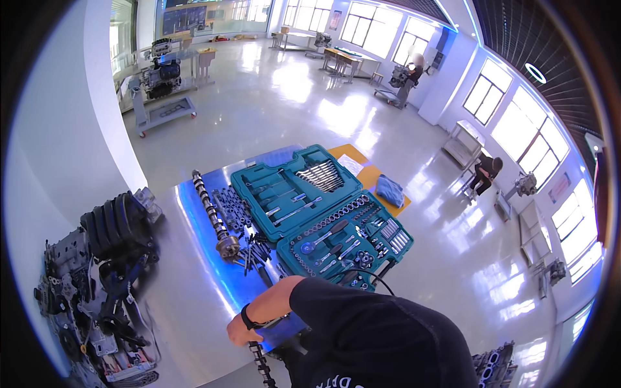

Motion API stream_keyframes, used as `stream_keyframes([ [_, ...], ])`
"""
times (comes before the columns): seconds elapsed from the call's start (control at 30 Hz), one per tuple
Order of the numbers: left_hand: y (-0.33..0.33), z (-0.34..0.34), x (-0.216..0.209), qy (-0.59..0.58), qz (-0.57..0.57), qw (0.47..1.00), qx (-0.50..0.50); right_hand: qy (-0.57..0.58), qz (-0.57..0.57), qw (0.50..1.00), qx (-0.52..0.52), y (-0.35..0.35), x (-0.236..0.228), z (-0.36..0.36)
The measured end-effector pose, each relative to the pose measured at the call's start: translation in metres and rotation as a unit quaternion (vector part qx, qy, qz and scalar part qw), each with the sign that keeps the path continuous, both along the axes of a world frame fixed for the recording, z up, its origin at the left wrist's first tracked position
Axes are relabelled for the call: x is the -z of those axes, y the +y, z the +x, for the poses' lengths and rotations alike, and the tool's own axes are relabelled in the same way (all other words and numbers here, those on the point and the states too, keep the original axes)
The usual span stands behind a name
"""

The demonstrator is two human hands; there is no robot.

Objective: Disassembling components of an engine, specifically removing a ladder frame or camshaft housing from the engine block.

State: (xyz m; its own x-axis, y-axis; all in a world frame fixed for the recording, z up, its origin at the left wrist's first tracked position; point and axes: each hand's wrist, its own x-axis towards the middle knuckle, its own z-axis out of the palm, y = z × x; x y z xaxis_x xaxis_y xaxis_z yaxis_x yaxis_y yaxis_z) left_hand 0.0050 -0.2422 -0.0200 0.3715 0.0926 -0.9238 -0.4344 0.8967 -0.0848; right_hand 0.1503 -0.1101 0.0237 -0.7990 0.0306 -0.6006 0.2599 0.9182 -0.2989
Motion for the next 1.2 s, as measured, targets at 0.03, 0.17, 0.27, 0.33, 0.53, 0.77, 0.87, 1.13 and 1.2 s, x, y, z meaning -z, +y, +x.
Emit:
stream_keyframes([
  [0.03, -0.001, -0.002, 0.001, 0.002, -0.002, 1.0, -0.002, 0.001, 0.0, 1.0, -0.002, -0.001, -0.002, -0.002],
  [0.17, 0.0, -0.006, 0.002, 0.007, -0.001, 1.0, -0.007, 0.06, 0.021, 0.998, 0.004, -0.002, 0.0, -0.005],
  [0.27, 0.0, -0.004, 0.002, 0.009, 0.001, 1.0, -0.005, 0.059, 0.019, 0.998, 0.014, 0.003, 0.004, -0.008],
  [0.33, 0.001, -0.004, 0.002, 0.01, 0.002, 1.0, -0.006, 0.035, 0.015, 0.999, 0.02, 0.006, 0.004, -0.01],
  [0.53, 0.003, -0.001, 0.001, 0.015, 0.004, 1.0, -0.004, 0.046, 0.021, 0.998, 0.033, 0.02, 0.006, -0.005],
  [0.77, 0.003, 0.003, 0.005, 0.014, 0.001, 1.0, -0.011, 0.03, 0.052, 0.997, 0.046, 0.026, -0.003, -0.004],
  [0.87, 0.003, 0.0, 0.005, 0.018, -0.005, 1.0, -0.012, 0.045, 0.077, 0.996, 0.03, 0.028, -0.001, -0.001],
  [1.13, 0.003, 0.003, 0.006, 0.017, -0.01, 1.0, -0.021, 0.083, 0.209, 0.971, -0.081, 0.019, -0.007, 0.008],
  [1.2, 0.0, 0.002, 0.007, 0.021, -0.016, 0.999, -0.028, 0.153, 0.197, 0.968, -0.036, 0.017, -0.04, 0.009],
])
